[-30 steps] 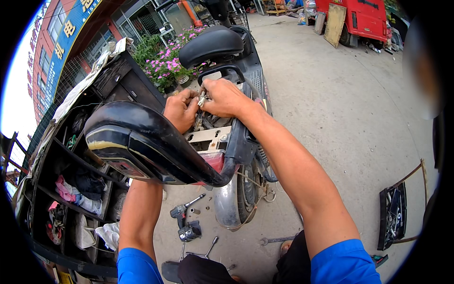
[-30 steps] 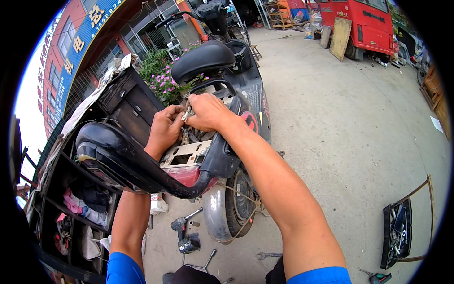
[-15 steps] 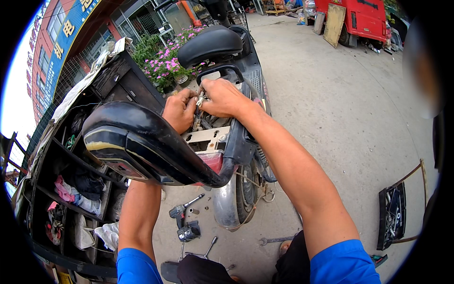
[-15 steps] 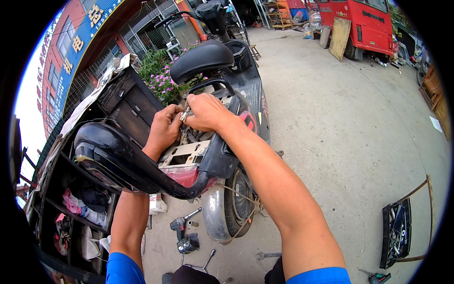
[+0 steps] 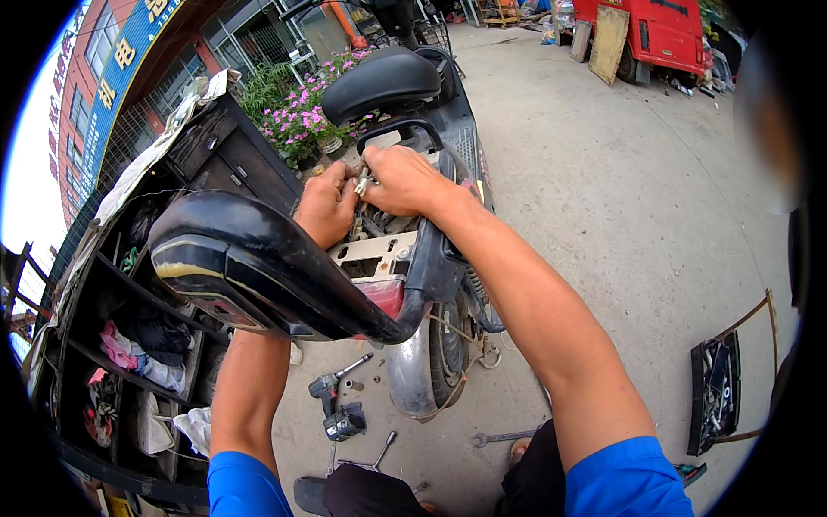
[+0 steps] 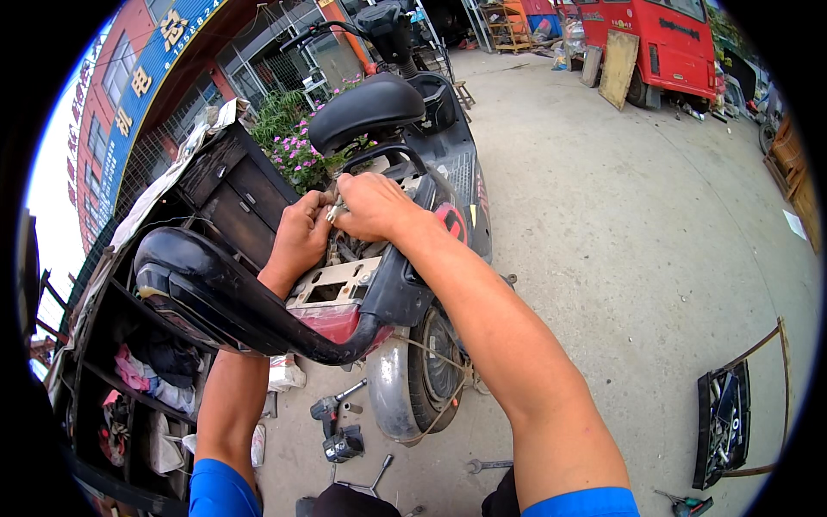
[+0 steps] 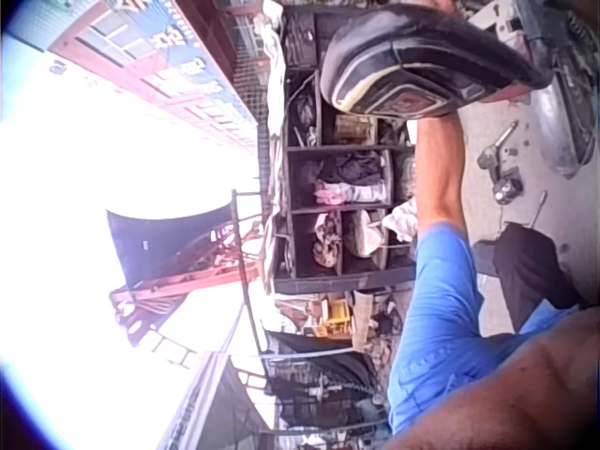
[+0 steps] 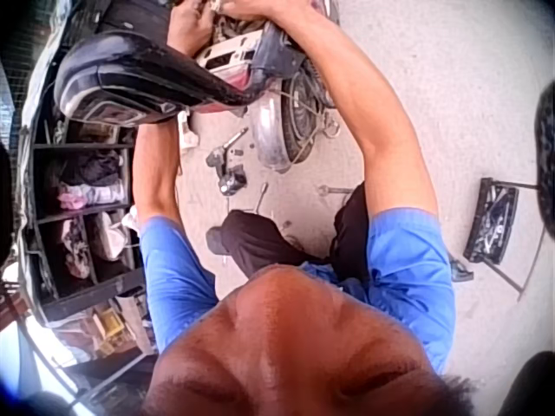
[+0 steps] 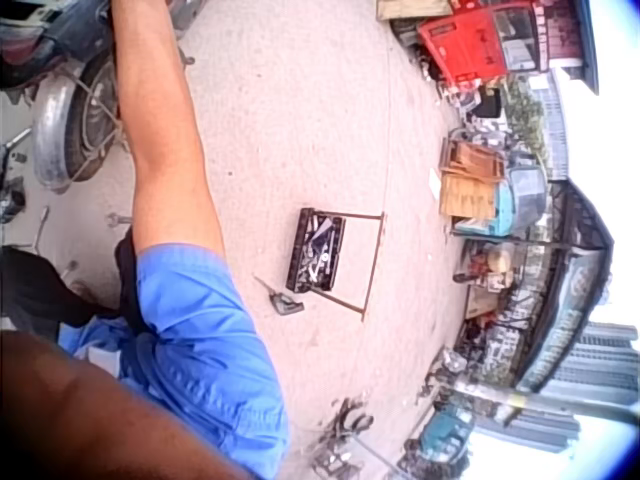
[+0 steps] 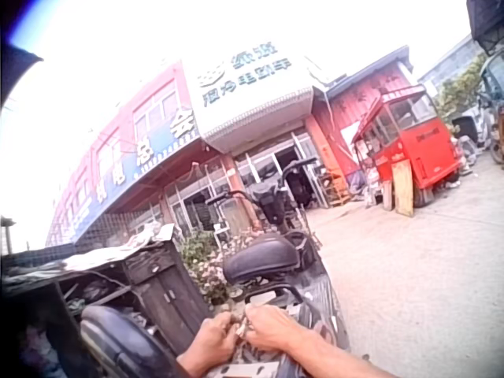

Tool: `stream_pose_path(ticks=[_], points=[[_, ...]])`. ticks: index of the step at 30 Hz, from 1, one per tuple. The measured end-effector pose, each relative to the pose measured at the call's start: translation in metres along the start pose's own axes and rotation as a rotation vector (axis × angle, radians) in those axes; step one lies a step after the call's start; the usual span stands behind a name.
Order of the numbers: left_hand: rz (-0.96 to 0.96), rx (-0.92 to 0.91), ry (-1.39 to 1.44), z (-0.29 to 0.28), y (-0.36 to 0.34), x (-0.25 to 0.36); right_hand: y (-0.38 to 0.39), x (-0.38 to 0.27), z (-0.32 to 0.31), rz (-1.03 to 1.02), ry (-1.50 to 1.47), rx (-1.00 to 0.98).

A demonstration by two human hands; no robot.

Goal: The person removes the rear seat of a scooter using a screwdriver and then manipulates the wiring underneath. They use a cordless drill and various hand tools to disassemble the seat and access the internal components.

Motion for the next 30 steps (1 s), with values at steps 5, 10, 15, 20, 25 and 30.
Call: stream_pose_path(ticks=[5,10,15,20,25,30], points=[[-0.010,-0.005,-0.018,0.0019,-0.0003,0.0010,0.0004,0.0012,0.0006,0.004,0.012,0.001],[0.002,0.014,-0.026,0.0032,-0.0001,0.0011,-0.0005,0.0042,0.0030,-0.025,0.030,0.019],[-0.017,0.031,-0.013,0.0025,0.0008,-0.0002,-0.0012,0.0034,0.0056,-0.038,0.022,0.036],[-0.047,0.029,-0.028,0.0032,-0.0003,0.0011,-0.0004,0.0030,0.0041,-0.049,0.039,0.056],[-0.050,0.045,-0.046,0.0022,-0.0004,0.0024,-0.0014,0.0023,0.0036,-0.059,0.040,0.067],[-0.045,0.068,-0.029,0.0044,0.0001,0.0021,-0.0005,0.0052,0.0051,-0.064,0.033,0.091]])
Point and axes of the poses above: each hand's wrist, its own y-axis away from the middle knuckle, its own z-axis out of the palm, x = y × z, the point moved 2 cm from there along -y, towards the middle knuckle, and after that the axes turned 4 degrees about -z, right-handed, at the moved point
